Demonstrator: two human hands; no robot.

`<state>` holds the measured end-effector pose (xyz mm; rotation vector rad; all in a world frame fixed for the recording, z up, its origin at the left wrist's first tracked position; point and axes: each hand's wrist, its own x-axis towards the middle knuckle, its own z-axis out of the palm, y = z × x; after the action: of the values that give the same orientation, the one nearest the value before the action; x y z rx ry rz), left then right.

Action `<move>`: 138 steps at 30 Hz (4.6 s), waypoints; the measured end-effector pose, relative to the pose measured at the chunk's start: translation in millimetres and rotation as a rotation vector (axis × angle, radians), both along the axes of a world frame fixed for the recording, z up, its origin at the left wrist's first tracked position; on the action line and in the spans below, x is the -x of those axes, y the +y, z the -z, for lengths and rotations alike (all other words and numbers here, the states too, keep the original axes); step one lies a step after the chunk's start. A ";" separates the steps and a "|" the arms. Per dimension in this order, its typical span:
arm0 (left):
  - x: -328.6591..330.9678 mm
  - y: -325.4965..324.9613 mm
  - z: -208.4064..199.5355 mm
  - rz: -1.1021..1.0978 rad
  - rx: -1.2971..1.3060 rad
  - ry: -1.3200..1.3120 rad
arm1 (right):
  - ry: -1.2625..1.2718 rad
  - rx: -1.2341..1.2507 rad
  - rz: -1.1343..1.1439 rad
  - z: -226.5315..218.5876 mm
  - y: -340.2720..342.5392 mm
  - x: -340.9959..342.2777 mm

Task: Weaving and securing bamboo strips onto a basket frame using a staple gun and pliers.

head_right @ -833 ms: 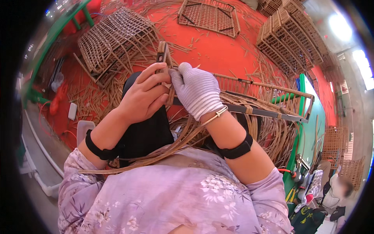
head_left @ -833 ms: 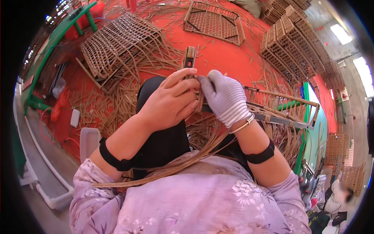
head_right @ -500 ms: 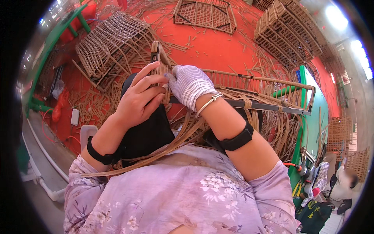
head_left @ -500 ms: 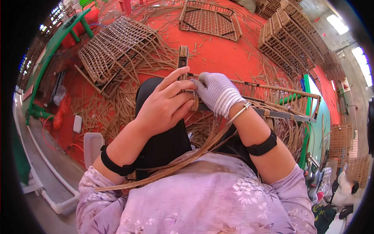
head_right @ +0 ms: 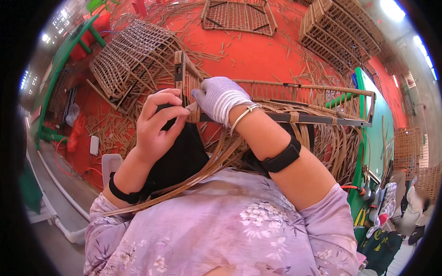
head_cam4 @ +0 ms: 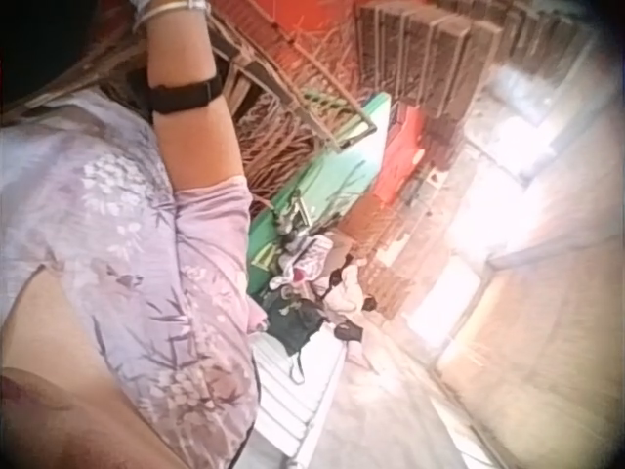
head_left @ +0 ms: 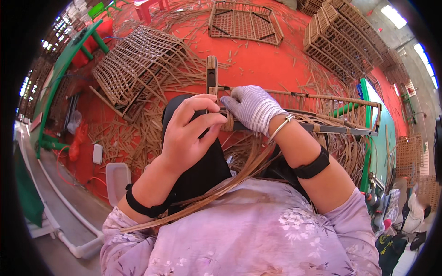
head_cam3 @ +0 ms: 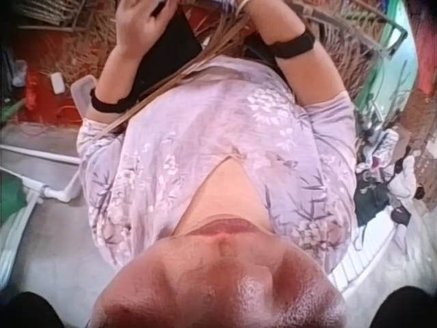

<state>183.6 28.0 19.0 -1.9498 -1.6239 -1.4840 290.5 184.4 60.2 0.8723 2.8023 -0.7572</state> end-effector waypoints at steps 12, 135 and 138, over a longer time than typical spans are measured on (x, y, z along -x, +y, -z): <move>-2.3 -2.4 3.0 0.022 -0.044 -0.064 | 0.016 -0.011 0.015 1.2 -1.1 -0.5; -78.1 2.1 -9.1 0.147 0.285 -0.546 | 0.439 -0.723 -0.120 38.5 -9.0 -85.2; -82.1 -3.2 -14.6 0.165 0.345 -0.569 | 0.437 -0.713 -0.122 38.7 -11.6 -88.4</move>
<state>265.7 24.8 33.5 -1.9811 -2.1060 -2.0879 378.9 172.8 21.4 0.6443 3.5453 0.1267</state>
